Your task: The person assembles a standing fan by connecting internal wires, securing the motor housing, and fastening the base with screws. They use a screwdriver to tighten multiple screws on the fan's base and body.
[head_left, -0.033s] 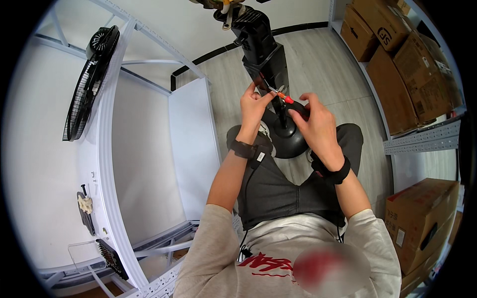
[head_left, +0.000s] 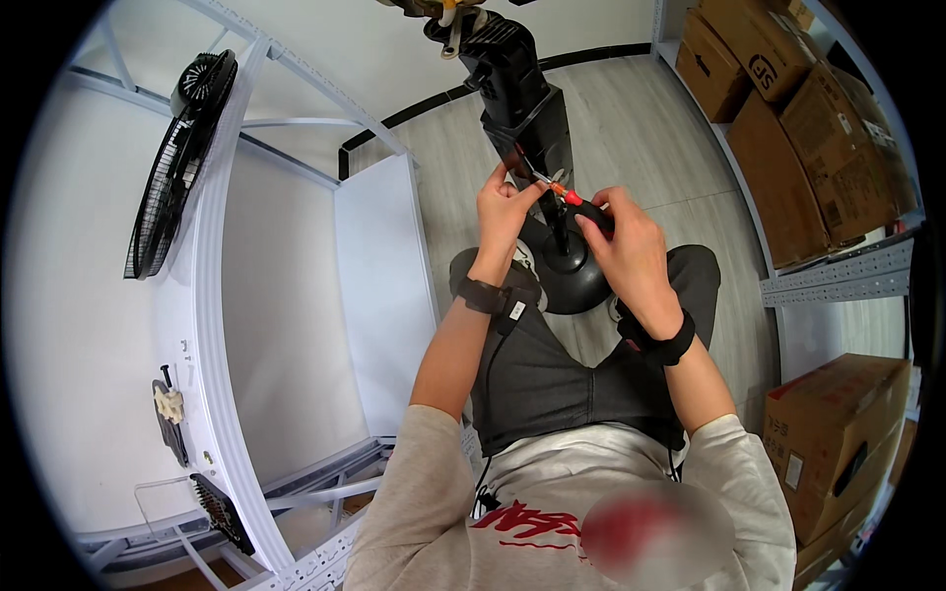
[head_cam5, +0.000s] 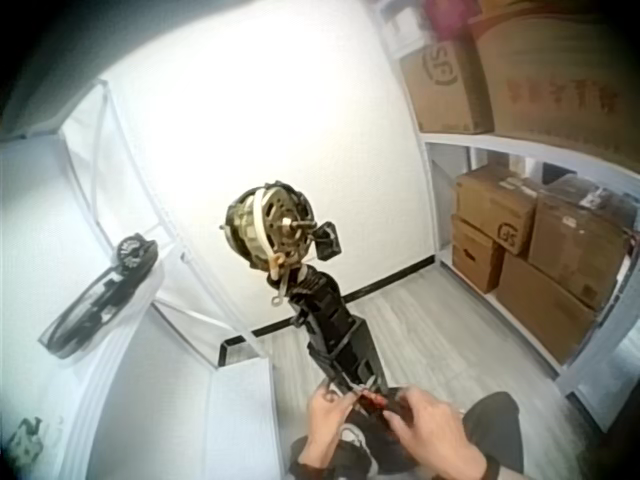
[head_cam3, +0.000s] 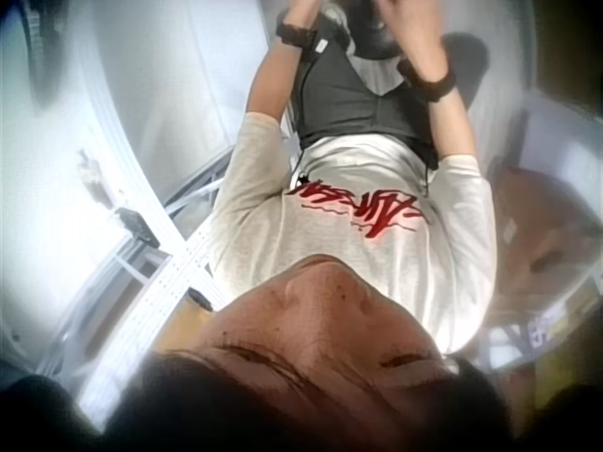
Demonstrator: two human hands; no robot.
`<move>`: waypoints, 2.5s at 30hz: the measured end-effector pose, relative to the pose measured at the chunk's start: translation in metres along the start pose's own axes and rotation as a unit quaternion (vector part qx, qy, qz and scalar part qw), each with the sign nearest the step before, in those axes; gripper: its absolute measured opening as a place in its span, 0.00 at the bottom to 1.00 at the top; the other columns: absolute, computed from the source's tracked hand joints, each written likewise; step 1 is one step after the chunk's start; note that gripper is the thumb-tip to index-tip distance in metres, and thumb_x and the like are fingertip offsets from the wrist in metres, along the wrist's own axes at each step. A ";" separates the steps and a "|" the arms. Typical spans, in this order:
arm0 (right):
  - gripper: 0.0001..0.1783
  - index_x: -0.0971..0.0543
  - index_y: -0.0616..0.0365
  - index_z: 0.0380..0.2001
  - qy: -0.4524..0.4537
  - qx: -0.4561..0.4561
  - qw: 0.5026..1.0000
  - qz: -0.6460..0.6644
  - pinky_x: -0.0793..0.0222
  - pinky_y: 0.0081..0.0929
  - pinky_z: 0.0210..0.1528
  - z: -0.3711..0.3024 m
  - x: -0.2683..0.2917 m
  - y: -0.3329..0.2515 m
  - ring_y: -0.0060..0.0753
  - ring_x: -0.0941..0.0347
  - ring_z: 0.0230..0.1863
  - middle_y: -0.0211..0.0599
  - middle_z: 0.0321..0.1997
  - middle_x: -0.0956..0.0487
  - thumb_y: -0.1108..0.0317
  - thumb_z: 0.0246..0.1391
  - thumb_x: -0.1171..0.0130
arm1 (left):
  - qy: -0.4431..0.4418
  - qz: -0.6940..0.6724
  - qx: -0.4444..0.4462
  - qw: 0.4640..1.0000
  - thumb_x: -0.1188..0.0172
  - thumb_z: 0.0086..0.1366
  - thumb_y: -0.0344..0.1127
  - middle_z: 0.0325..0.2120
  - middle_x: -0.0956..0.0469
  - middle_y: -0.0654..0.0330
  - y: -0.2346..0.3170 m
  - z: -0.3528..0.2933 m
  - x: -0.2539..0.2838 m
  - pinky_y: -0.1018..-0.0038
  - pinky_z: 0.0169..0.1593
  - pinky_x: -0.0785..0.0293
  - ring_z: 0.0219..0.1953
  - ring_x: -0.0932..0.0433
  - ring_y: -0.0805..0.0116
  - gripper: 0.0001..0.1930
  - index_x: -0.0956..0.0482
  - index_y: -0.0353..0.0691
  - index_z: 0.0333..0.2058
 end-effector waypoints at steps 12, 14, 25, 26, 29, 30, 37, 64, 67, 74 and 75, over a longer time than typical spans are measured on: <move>0.15 0.22 0.61 0.36 0.005 0.044 0.999 -0.029 0.28 0.45 0.30 0.000 -0.003 0.006 0.55 0.23 0.30 0.46 0.32 0.22 0.59 0.60 0.37 | -0.002 0.003 -0.004 1.000 0.31 0.57 0.27 0.14 0.38 0.78 -0.002 0.002 -0.001 0.84 0.24 0.52 0.18 0.43 0.89 0.30 0.28 0.30 0.59; 0.15 0.23 0.61 0.35 -0.003 0.056 0.997 -0.058 0.28 0.45 0.30 0.000 -0.003 0.005 0.56 0.24 0.30 0.46 0.33 0.22 0.59 0.60 0.37 | -0.001 0.001 -0.008 1.000 0.31 0.57 0.27 0.14 0.38 0.78 -0.003 0.003 -0.001 0.84 0.24 0.52 0.18 0.43 0.89 0.30 0.28 0.30 0.59; 0.16 0.24 0.63 0.32 -0.004 0.059 0.997 -0.051 0.29 0.46 0.29 0.001 -0.004 0.005 0.57 0.24 0.29 0.48 0.33 0.23 0.59 0.60 0.37 | 0.001 0.012 -0.004 1.000 0.31 0.57 0.27 0.14 0.36 0.78 -0.003 0.002 0.000 0.84 0.24 0.51 0.18 0.42 0.89 0.29 0.27 0.30 0.59; 0.16 0.25 0.63 0.32 -0.005 0.060 0.996 -0.066 0.29 0.46 0.29 0.001 -0.005 0.004 0.57 0.24 0.29 0.48 0.32 0.23 0.59 0.60 0.37 | 0.000 0.009 -0.006 1.000 0.31 0.57 0.27 0.14 0.36 0.78 -0.004 0.002 -0.001 0.84 0.24 0.51 0.18 0.42 0.89 0.29 0.27 0.30 0.59; 0.15 0.26 0.63 0.33 -0.019 0.073 0.992 -0.103 0.29 0.47 0.29 0.001 -0.007 0.011 0.57 0.24 0.30 0.47 0.33 0.24 0.60 0.60 0.37 | 0.004 0.016 -0.009 1.000 0.31 0.58 0.27 0.14 0.36 0.78 -0.006 0.004 0.000 0.84 0.24 0.50 0.18 0.42 0.89 0.29 0.27 0.30 0.58; 0.15 0.26 0.63 0.33 -0.018 0.071 0.992 -0.098 0.29 0.46 0.29 0.001 -0.007 0.011 0.57 0.24 0.30 0.47 0.33 0.24 0.60 0.60 0.38 | 0.002 0.016 -0.009 1.000 0.30 0.57 0.28 0.14 0.36 0.78 -0.007 0.005 0.000 0.84 0.25 0.50 0.18 0.42 0.89 0.29 0.27 0.31 0.58; 0.17 0.23 0.64 0.31 0.022 0.073 0.996 -0.056 0.27 0.45 0.30 0.002 -0.001 0.001 0.56 0.24 0.30 0.46 0.36 0.23 0.58 0.60 0.37 | 0.002 0.016 -0.007 1.000 0.30 0.57 0.27 0.14 0.36 0.78 -0.006 0.003 0.001 0.84 0.24 0.51 0.18 0.42 0.89 0.29 0.27 0.31 0.58; 0.17 0.28 0.64 0.29 0.005 0.058 0.998 -0.024 0.31 0.48 0.28 0.003 -0.005 0.004 0.60 0.25 0.28 0.49 0.29 0.23 0.59 0.61 0.38 | 0.003 0.026 0.001 1.000 0.30 0.57 0.27 0.14 0.39 0.79 -0.001 0.001 0.000 0.83 0.24 0.51 0.18 0.44 0.89 0.30 0.27 0.31 0.59; 0.17 0.28 0.63 0.29 -0.003 0.066 0.997 -0.050 0.31 0.48 0.28 0.004 -0.004 0.005 0.60 0.25 0.28 0.49 0.28 0.23 0.59 0.61 0.39 | 0.001 0.022 -0.002 1.000 0.30 0.57 0.27 0.14 0.39 0.79 -0.002 0.002 0.000 0.83 0.24 0.52 0.18 0.44 0.89 0.30 0.27 0.31 0.59; 0.17 0.26 0.64 0.30 -0.058 0.030 0.996 -0.061 0.31 0.47 0.28 0.007 -0.007 0.013 0.59 0.25 0.28 0.50 0.28 0.23 0.60 0.61 0.38 | 0.000 0.023 -0.004 1.000 0.30 0.57 0.28 0.14 0.38 0.79 -0.005 0.003 0.001 0.83 0.24 0.52 0.18 0.43 0.89 0.30 0.27 0.31 0.59; 0.16 0.26 0.64 0.30 -0.036 0.038 0.998 -0.047 0.31 0.46 0.28 0.006 -0.007 0.010 0.59 0.25 0.28 0.50 0.28 0.22 0.60 0.60 0.38 | 0.000 0.020 -0.002 1.000 0.30 0.57 0.28 0.13 0.37 0.79 -0.005 0.003 0.001 0.83 0.24 0.52 0.18 0.43 0.89 0.30 0.27 0.31 0.59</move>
Point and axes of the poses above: each hand's wrist, its own z-axis towards the middle knuckle, its own x-axis out of the back of the hand, y = z × x, the point moved 2 cm from there along z, towards the middle knuckle
